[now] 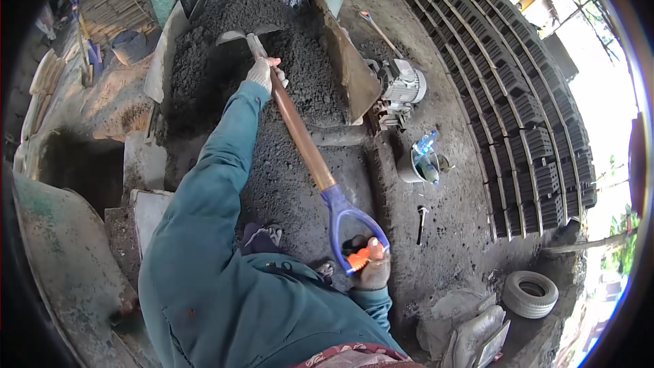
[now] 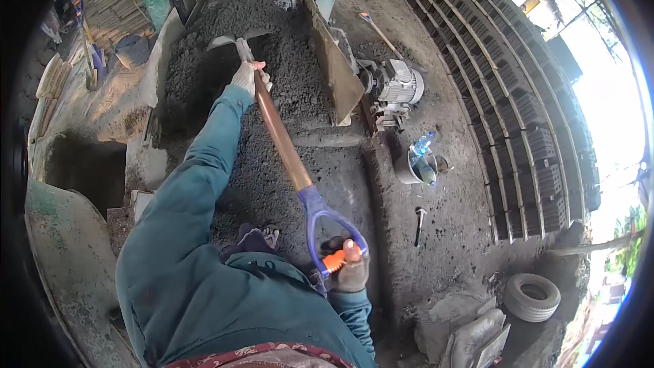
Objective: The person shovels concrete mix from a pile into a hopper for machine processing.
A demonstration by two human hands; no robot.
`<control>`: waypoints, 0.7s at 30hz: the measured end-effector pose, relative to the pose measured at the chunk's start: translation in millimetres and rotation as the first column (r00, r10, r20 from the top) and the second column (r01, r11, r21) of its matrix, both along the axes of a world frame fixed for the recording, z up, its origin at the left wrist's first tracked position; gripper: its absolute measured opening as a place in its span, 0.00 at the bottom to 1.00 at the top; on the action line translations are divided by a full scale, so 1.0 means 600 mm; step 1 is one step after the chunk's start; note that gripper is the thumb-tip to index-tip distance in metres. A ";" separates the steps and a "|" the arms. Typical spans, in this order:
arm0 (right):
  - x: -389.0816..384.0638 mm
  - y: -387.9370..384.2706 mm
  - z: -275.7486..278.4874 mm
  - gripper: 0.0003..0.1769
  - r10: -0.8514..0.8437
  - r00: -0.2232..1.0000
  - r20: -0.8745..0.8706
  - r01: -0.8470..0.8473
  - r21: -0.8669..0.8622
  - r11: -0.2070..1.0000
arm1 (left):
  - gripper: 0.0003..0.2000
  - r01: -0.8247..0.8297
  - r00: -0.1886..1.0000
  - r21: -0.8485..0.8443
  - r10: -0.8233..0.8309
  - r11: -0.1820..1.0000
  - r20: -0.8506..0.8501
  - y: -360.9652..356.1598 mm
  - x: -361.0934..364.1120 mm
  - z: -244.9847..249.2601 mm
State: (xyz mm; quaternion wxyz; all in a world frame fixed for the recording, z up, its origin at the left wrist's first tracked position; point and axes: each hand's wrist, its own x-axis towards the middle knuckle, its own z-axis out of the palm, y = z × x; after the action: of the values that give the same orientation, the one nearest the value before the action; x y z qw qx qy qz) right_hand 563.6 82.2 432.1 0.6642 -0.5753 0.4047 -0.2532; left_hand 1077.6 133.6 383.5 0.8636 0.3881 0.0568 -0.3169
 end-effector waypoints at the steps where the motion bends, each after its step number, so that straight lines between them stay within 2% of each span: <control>1: -0.019 -0.036 -0.014 0.11 -0.055 0.992 0.118 0.015 0.319 0.948 | 0.09 -0.014 1.000 -0.030 0.013 0.999 -0.027 -0.006 -0.034 0.021; 2: -0.039 -0.052 0.006 0.11 -0.130 0.984 0.124 0.076 0.368 0.927 | 0.09 -0.029 0.998 -0.065 0.025 0.997 -0.054 -0.016 -0.070 0.044; 3: -0.092 -0.085 -0.038 0.09 -0.220 0.969 0.114 0.175 0.316 0.933 | 0.09 0.003 0.994 -0.129 -0.016 0.992 -0.104 -0.020 -0.131 0.057; 4: -0.150 -0.107 -0.053 0.10 -0.261 0.965 0.000 0.249 0.301 0.921 | 0.08 0.083 0.983 -0.124 -0.101 0.989 -0.151 -0.019 -0.201 0.084; 5: -0.220 -0.133 -0.111 0.10 -0.325 0.946 -0.016 0.320 0.226 0.920 | 0.07 0.092 0.960 -0.194 -0.139 0.977 -0.242 -0.036 -0.248 0.052; 7: -0.381 -0.185 -0.223 0.10 -0.349 0.893 -0.283 0.412 0.206 0.887 | 0.07 0.227 0.913 -0.284 -0.305 0.932 -0.270 -0.056 -0.378 0.041; 8: -0.433 -0.183 -0.216 0.12 -0.136 0.903 -0.408 0.098 -0.113 0.989 | 0.06 0.232 0.906 -0.248 -0.302 0.940 -0.297 -0.067 -0.446 0.055; 9: -0.497 -0.185 -0.221 0.14 -0.155 0.942 -0.299 0.181 0.064 0.981 | 0.05 0.311 0.854 -0.294 -0.402 0.904 -0.332 -0.075 -0.502 0.044; 10: -0.561 -0.186 -0.224 0.16 -0.215 0.957 -0.192 0.260 0.249 0.933 | 0.06 0.322 0.839 -0.308 -0.420 0.895 -0.345 -0.089 -0.558 0.030; 11: -0.624 -0.187 -0.227 0.18 -0.302 0.946 -0.116 0.322 0.419 0.849 | 0.06 0.413 0.828 -0.312 -0.496 0.855 -0.262 -0.095 -0.607 0.018; 12: -0.654 -0.167 -0.196 0.18 -0.423 0.869 -0.257 0.493 0.377 0.784 | 0.06 0.417 0.782 -0.353 -0.528 0.838 -0.331 -0.102 -0.652 0.007; 13: -0.694 -0.160 -0.170 0.19 -0.408 0.855 -0.321 0.509 0.366 0.779 | 0.06 0.430 0.763 -0.379 -0.554 0.820 -0.333 -0.104 -0.692 -0.011; 14: -0.743 -0.158 -0.173 0.19 -0.376 0.867 -0.326 0.471 0.295 0.831 | 0.06 0.415 0.725 -0.413 -0.569 0.811 -0.388 -0.104 -0.720 -0.021; 15: -0.782 -0.159 -0.182 0.18 -0.420 0.819 -0.391 0.525 0.217 0.823 | 0.07 0.406 0.690 -0.397 -0.561 0.823 -0.457 -0.109 -0.735 -0.042; 17: -0.735 -0.152 -0.148 0.17 -0.489 0.757 -0.434 0.581 0.102 0.808 | 0.07 0.391 0.683 -0.432 -0.571 0.813 -0.456 -0.120 -0.731 -0.089; 19: -0.667 -0.147 -0.124 0.16 -0.514 0.753 -0.412 0.578 0.040 0.815 | 0.07 0.417 0.742 -0.336 -0.530 0.844 -0.411 -0.116 -0.665 -0.045; 21: -0.577 -0.134 -0.105 0.15 -0.495 0.798 -0.343 0.536 0.029 0.844 | 0.05 0.394 0.813 -0.205 -0.443 0.896 -0.376 -0.118 -0.564 0.000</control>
State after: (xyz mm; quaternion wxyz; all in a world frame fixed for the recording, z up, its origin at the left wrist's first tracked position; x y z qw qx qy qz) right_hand 217.1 1.5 369.1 0.5293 -0.4341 0.6638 -0.3013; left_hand 739.4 62.9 383.8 0.7616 0.2637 0.1327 -0.5769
